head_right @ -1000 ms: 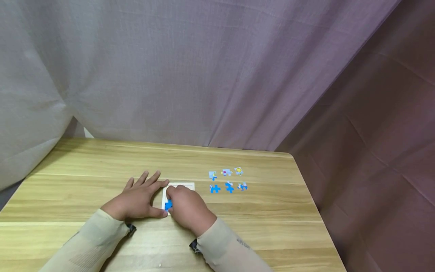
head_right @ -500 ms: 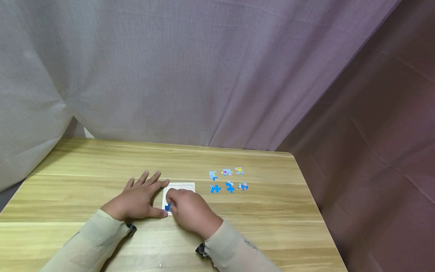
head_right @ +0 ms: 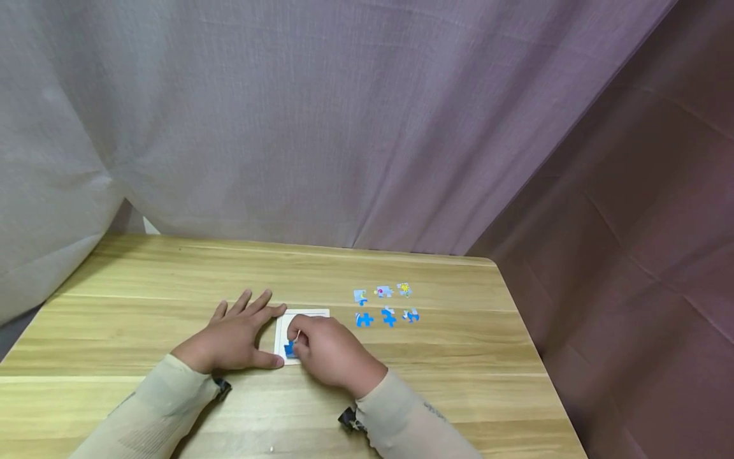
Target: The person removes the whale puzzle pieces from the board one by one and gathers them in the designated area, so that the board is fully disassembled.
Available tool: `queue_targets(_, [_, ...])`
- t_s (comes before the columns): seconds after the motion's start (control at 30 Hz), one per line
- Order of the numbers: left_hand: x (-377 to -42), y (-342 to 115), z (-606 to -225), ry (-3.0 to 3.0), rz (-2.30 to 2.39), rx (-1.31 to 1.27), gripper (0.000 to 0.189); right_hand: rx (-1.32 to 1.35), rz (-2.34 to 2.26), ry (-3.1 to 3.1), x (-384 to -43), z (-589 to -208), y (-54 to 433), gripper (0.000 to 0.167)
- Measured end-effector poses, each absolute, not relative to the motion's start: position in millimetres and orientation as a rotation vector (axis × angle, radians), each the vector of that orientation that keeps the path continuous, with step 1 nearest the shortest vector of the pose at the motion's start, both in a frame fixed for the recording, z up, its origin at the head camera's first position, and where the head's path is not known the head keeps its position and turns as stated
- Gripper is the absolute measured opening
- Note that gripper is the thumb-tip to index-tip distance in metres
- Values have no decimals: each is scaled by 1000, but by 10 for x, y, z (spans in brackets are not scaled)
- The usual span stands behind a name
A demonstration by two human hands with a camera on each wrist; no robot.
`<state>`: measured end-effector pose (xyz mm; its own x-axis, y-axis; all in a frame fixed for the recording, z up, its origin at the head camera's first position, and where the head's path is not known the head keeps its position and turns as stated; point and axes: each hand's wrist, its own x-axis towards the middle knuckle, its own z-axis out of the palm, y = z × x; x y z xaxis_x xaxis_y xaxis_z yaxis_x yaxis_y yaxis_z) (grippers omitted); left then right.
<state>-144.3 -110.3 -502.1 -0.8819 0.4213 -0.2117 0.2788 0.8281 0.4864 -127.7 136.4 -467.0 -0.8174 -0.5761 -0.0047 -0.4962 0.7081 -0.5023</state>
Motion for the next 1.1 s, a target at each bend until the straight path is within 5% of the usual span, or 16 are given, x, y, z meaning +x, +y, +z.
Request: queue_targets(1.1, [-1421, -1092, -4984, 2690, 670, 521, 111, -390, -1011, 2676, -1536, -4332, 2251, 11])
